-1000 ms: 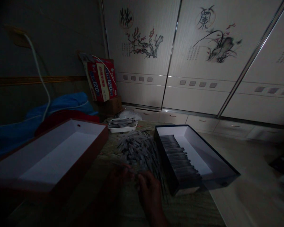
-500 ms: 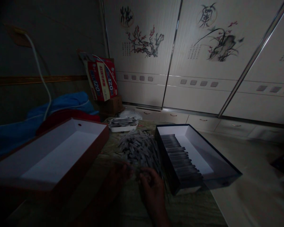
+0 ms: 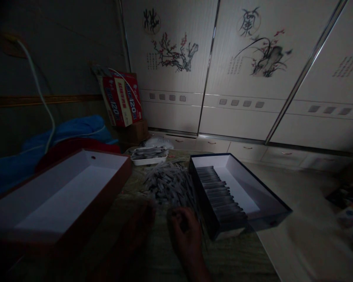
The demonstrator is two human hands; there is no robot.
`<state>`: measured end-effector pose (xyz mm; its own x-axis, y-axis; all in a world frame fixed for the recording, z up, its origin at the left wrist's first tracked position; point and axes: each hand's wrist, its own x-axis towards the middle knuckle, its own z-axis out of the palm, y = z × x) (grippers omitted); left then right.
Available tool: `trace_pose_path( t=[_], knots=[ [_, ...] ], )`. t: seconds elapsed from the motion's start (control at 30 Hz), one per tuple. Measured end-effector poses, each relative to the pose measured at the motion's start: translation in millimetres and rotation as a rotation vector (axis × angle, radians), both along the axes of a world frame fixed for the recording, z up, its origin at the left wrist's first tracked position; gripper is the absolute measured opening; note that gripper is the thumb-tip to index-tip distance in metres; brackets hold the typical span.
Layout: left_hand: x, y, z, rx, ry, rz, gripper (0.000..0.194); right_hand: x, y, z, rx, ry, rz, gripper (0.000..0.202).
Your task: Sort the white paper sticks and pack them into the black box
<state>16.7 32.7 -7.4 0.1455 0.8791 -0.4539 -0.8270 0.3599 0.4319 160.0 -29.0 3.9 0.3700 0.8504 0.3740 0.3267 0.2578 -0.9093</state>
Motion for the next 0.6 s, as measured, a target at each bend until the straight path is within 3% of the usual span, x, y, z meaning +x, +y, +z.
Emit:
trace_pose_path(
  t=[0.17,0.27,0.37,0.6],
  knots=[
    [2.0,-2.3,0.1,0.134,0.145,-0.079,0.004,-2.5,-0.7,-7.7,-0.105,0.085,0.064,0.019],
    [3.4,-4.1,-1.6,0.27,0.27,-0.149,0.017,-1.3,-1.8,-10.0,-0.081,0.025,0.079,0.02],
    [4.4,-4.0,-5.5,0.289,0.328,-0.177,0.027,0.7,-2.3,-10.0,-0.011,-0.038,0.117,0.021],
    [4.8,-3.8,-6.0,0.305,0.33,-0.162,0.028,-0.2,-2.4,-13.1,0.009,-0.054,0.127,0.022]
  ],
)
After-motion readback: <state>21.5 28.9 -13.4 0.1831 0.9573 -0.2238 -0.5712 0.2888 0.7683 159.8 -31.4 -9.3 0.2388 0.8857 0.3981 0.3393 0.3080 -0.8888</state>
